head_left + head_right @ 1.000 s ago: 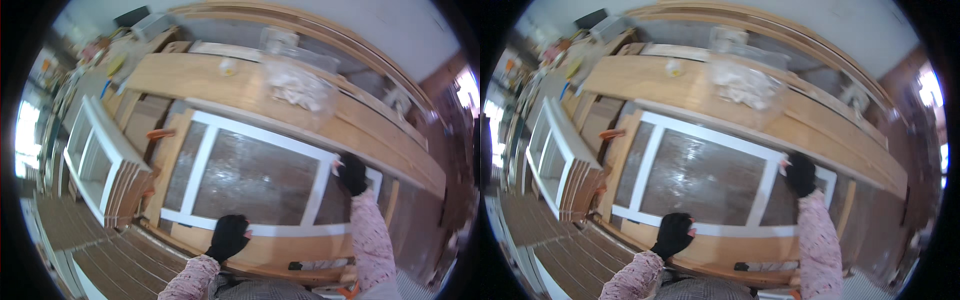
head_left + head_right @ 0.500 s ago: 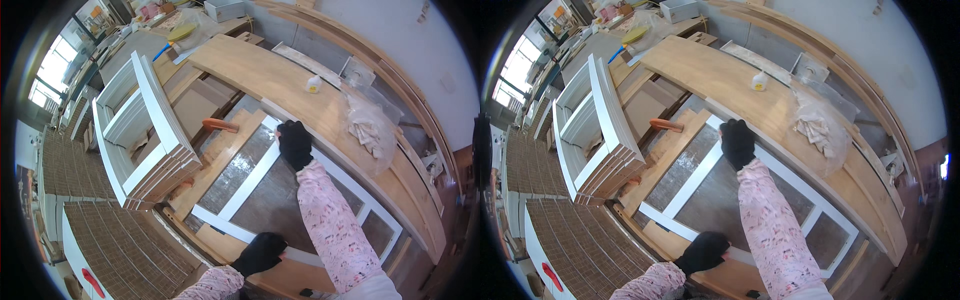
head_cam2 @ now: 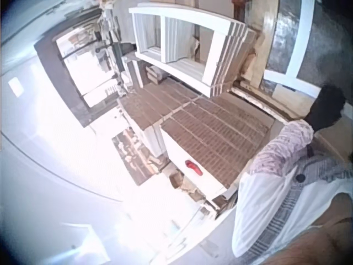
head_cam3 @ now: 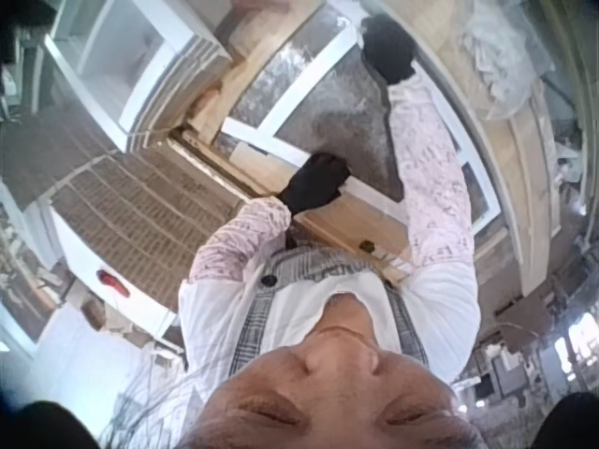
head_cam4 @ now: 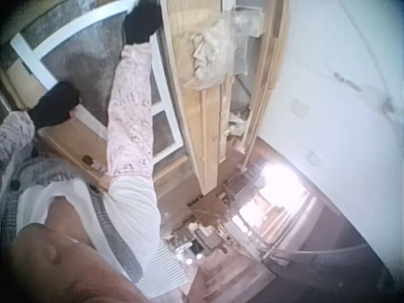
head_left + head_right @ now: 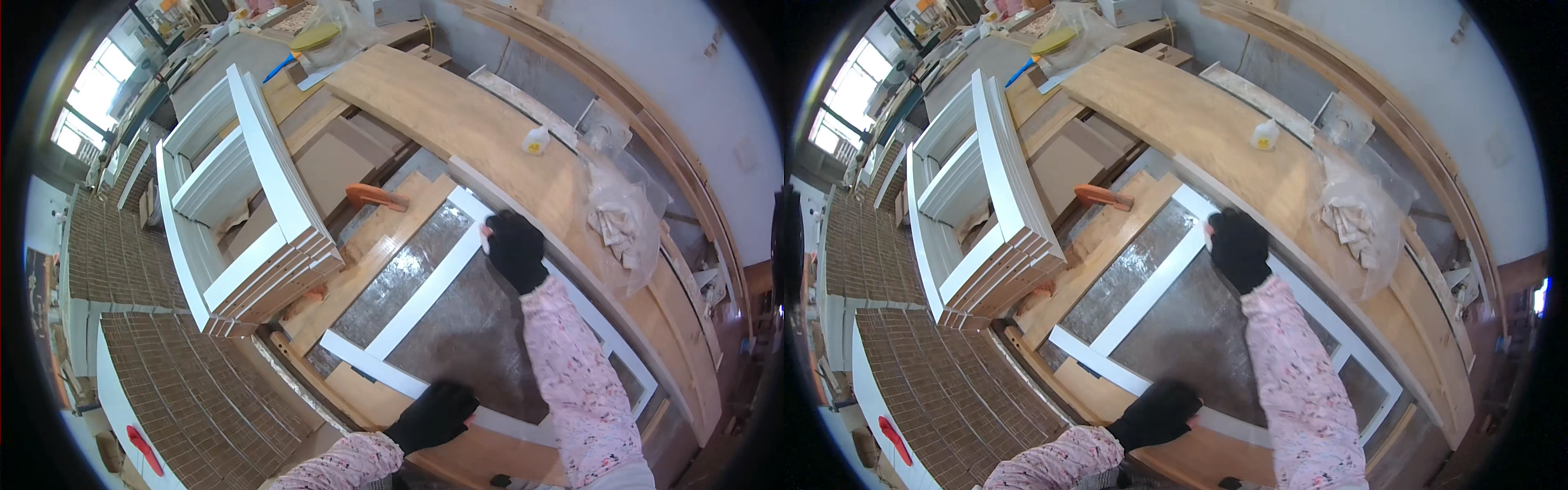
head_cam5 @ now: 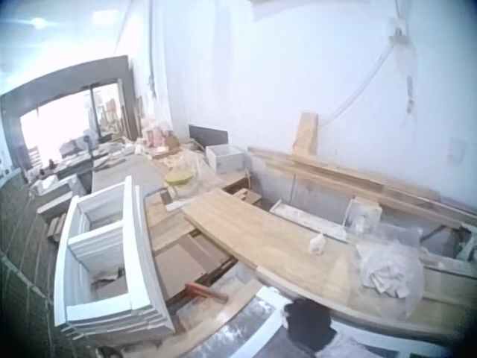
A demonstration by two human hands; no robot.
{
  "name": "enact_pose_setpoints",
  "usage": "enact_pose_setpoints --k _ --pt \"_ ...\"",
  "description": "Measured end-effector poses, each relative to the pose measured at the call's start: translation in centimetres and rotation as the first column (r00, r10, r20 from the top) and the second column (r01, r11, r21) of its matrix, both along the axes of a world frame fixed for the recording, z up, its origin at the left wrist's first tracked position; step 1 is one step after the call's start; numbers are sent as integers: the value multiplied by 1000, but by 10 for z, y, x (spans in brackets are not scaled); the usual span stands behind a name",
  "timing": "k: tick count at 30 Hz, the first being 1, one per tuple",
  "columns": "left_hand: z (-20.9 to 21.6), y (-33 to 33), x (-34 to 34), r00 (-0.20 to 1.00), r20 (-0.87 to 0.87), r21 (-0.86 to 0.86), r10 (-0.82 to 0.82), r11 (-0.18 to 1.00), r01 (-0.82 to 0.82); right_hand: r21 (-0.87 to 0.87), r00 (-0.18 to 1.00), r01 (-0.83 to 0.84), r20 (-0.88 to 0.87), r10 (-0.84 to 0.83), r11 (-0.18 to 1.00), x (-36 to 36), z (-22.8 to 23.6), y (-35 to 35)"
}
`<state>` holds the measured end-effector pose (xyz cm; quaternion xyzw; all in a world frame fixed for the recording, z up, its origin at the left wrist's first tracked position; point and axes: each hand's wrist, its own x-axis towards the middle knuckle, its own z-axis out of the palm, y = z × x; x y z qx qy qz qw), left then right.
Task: The person wipes white wooden frames with a cloth on a workbench and stacks them onto a wooden pallet.
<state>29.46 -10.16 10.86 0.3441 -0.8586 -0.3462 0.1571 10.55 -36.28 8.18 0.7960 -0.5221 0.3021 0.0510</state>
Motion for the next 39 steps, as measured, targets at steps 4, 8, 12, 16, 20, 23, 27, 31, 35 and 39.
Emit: enact_pose_setpoints --k 4,8,12,16,20,23,27,31,35,39 --pt "4 3 -3 999 -14 1 34 999 -34 40 998 5 -64 -2 999 1 3 -12" --pt "5 0 -12 998 -59 -43 13 999 -16 48 999 40 -36 -38 998 -4 1 -5" --pt "-3 5 -9 995 -89 -62 33 997 -39 62 994 -106 -3 107 992 -31 3 56" --pt "0 8 -2 996 91 61 -17 998 12 411 937 -113 346 -41 905 -33 14 106" --pt "-5 14 -1 991 -80 -186 103 976 -116 412 876 -254 481 29 875 37 55 141" --pt "-19 17 -9 977 -193 -244 92 960 -139 246 862 -414 417 290 876 92 49 156" --pt "-49 42 -16 470 -621 611 627 763 -212 534 892 -403 50 449 743 151 32 179" --pt "-171 62 -36 49 -859 398 509 605 689 423 914 -387 56 403 819 193 44 175" --pt "-57 41 -9 799 -545 -11 254 951 -309 392 923 -362 27 383 846 137 26 187" --pt "-183 84 -12 997 -3 433 74 899 -66 292 881 -455 11 473 841 157 36 202"
